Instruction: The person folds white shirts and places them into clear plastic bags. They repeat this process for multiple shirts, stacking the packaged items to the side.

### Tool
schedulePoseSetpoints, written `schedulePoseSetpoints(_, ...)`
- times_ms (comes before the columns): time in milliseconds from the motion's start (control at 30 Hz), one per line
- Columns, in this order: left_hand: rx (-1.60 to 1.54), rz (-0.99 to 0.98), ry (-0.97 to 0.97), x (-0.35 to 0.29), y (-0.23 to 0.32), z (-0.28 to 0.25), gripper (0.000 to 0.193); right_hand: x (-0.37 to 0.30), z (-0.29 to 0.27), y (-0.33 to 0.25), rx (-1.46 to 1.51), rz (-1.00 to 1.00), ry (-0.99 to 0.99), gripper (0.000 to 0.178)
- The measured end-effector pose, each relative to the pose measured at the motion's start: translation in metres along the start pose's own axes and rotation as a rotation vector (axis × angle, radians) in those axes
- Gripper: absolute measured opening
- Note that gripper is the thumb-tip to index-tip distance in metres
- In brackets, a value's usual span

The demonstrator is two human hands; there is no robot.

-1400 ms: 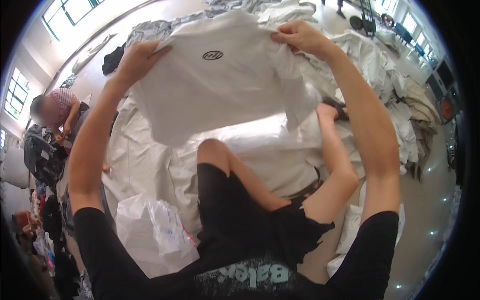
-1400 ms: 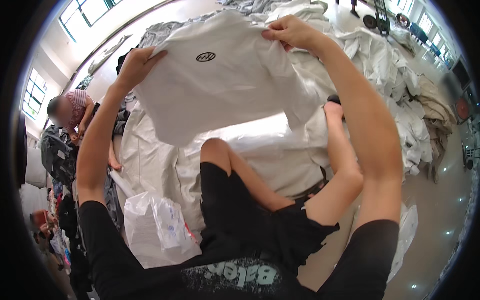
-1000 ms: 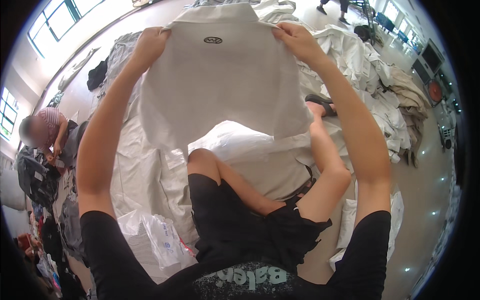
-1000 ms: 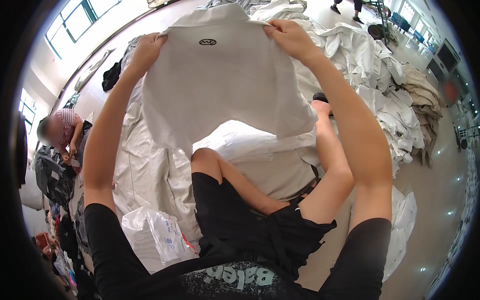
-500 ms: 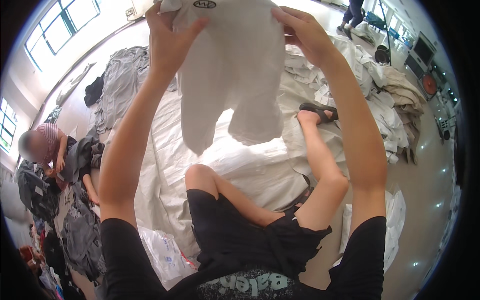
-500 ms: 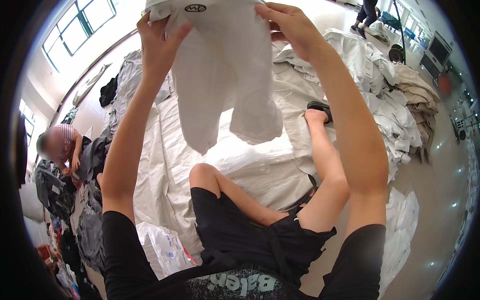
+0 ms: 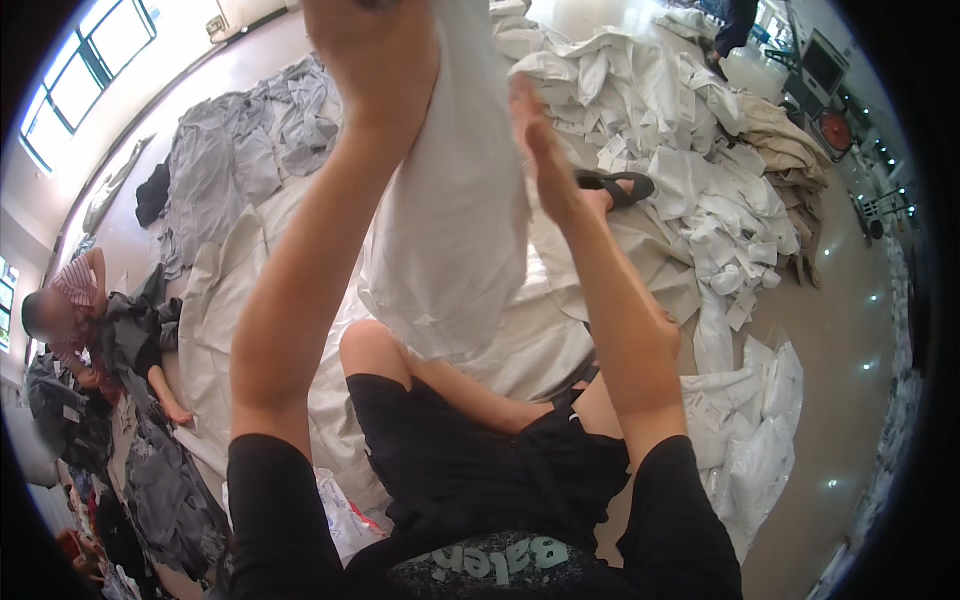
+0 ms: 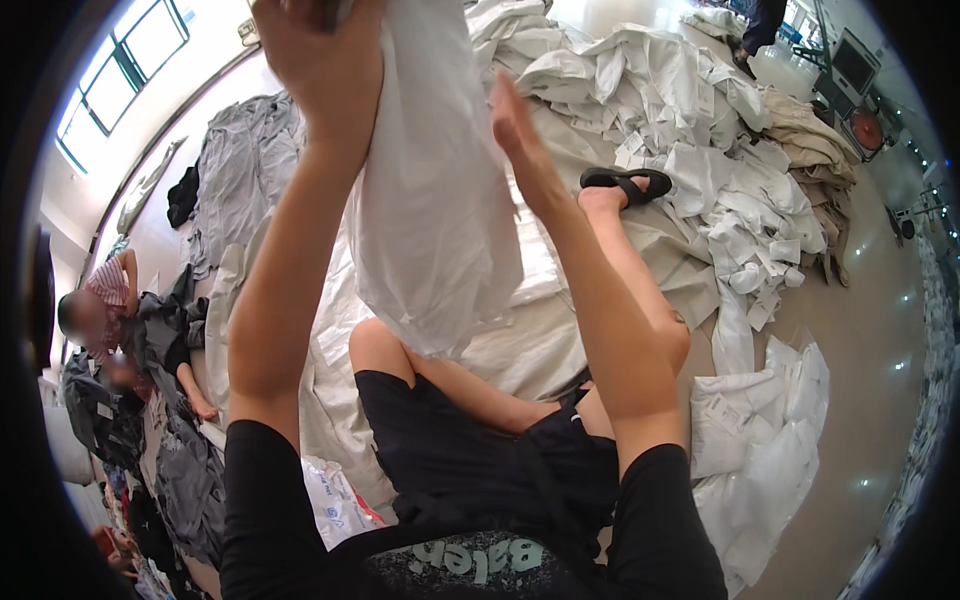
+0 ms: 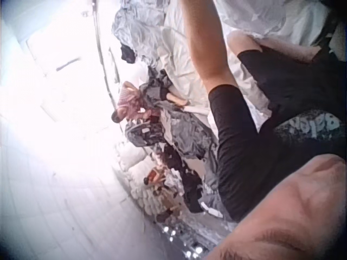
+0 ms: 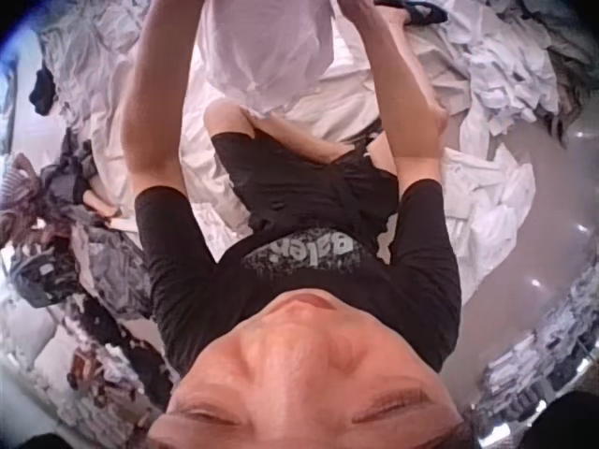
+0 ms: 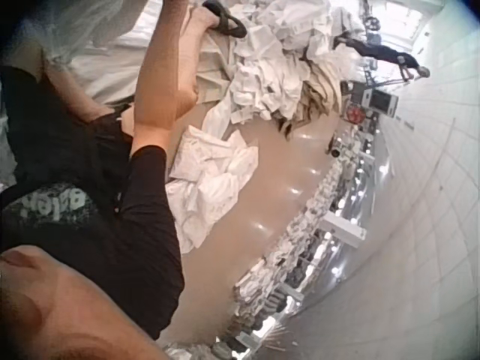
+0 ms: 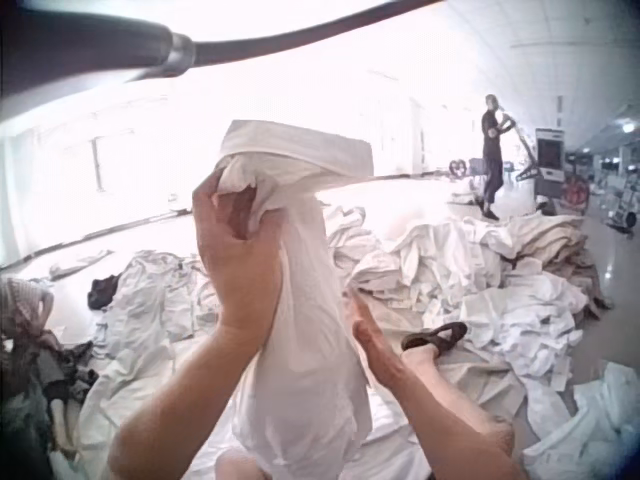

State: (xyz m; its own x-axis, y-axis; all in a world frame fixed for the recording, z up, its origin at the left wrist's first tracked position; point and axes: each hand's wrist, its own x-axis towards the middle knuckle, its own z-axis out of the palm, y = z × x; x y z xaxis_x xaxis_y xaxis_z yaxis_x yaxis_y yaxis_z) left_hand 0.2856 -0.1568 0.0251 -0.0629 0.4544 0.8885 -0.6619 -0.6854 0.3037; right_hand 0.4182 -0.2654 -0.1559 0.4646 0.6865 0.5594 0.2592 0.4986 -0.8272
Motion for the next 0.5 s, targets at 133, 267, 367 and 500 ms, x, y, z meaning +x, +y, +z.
schedulePoseSetpoints(133,0.112,-0.141,0.064,-0.006,-0.072,0.022,0.057,-0.029,-0.053,0.086,-0.271,0.418,-0.186,0.069)
schedulePoseSetpoints(267,0.389,-0.198,0.131,-0.078,-0.199,-0.005,0.050,-0.046,-0.070,0.157,-0.336,0.499,-0.018,0.068)
schedulePoseSetpoints(367,0.509,-0.627,-0.246,-0.173,-0.253,-0.081,0.116,-0.117,-0.063,0.220,-0.340,0.643,0.081,0.067)
schedulePoseSetpoints(500,0.955,-1.188,-0.765,-0.348,-0.217,-0.246,0.082,-0.216,-0.042,0.249,-0.263,0.693,0.060,0.068)
